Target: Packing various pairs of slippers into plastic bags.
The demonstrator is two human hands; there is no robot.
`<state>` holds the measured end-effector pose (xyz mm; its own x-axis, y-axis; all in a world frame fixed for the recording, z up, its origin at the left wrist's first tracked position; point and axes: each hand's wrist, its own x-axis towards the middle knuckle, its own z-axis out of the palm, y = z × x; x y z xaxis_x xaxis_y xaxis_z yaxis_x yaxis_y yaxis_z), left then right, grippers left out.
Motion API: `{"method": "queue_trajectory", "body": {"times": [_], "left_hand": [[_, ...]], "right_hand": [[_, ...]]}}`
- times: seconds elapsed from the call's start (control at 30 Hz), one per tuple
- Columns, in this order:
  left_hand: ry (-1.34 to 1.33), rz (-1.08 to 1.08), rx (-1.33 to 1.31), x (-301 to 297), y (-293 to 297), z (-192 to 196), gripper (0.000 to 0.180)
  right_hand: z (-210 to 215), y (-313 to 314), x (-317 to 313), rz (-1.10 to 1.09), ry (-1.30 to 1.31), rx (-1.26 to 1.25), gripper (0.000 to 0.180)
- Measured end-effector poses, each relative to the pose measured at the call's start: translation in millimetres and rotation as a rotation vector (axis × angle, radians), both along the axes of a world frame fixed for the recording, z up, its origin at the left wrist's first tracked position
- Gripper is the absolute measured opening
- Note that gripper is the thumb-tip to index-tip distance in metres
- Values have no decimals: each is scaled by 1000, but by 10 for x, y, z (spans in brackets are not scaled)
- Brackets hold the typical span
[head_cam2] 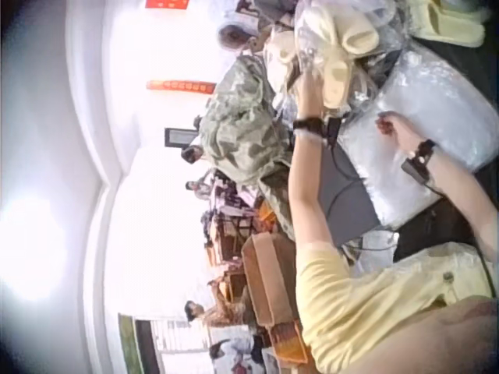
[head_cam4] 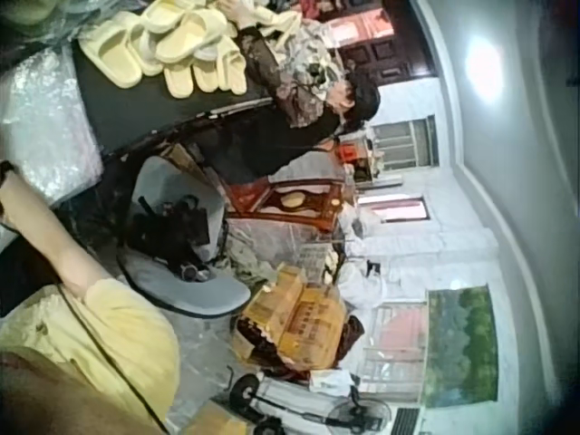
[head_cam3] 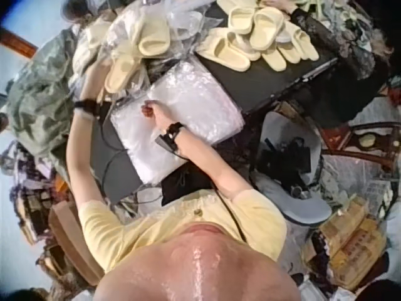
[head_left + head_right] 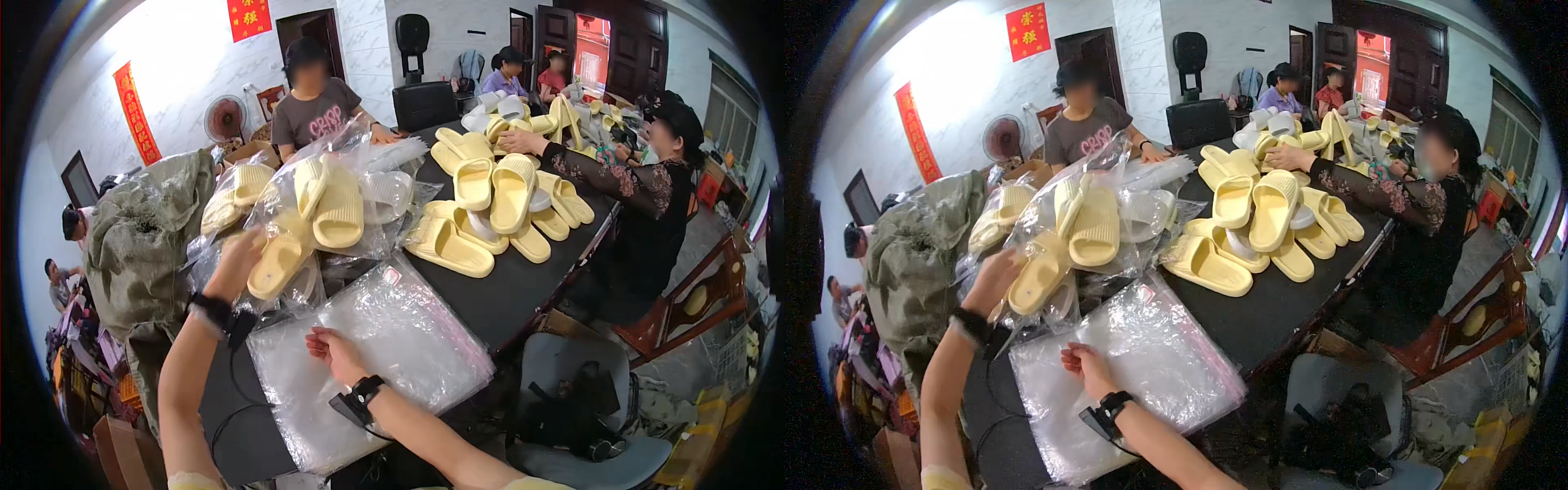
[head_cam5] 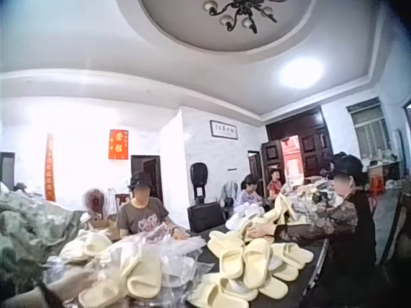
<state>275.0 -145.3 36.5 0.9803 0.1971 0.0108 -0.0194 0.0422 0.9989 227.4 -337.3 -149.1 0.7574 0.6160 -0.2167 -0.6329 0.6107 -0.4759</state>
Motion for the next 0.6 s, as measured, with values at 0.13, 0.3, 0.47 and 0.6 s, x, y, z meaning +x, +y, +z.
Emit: {"method": "queue_trajectory", "body": {"times": [0.13, 0.3, 0.47, 0.6], "left_hand": [[49, 17, 117, -1275, -352, 210, 27], [136, 542, 318, -2747, 175, -289, 27], [366, 932, 346, -4073, 953, -1569, 30], [674, 824, 806, -4552, 1028, -2421, 61]], "right_hand": [[-44, 8, 65, 1, 28, -27, 19], [-72, 142, 79, 80, 71, 50, 7], [-31, 13, 178, 116, 27, 118, 12], [-42, -48, 246, 158, -90, -35, 22]]}}
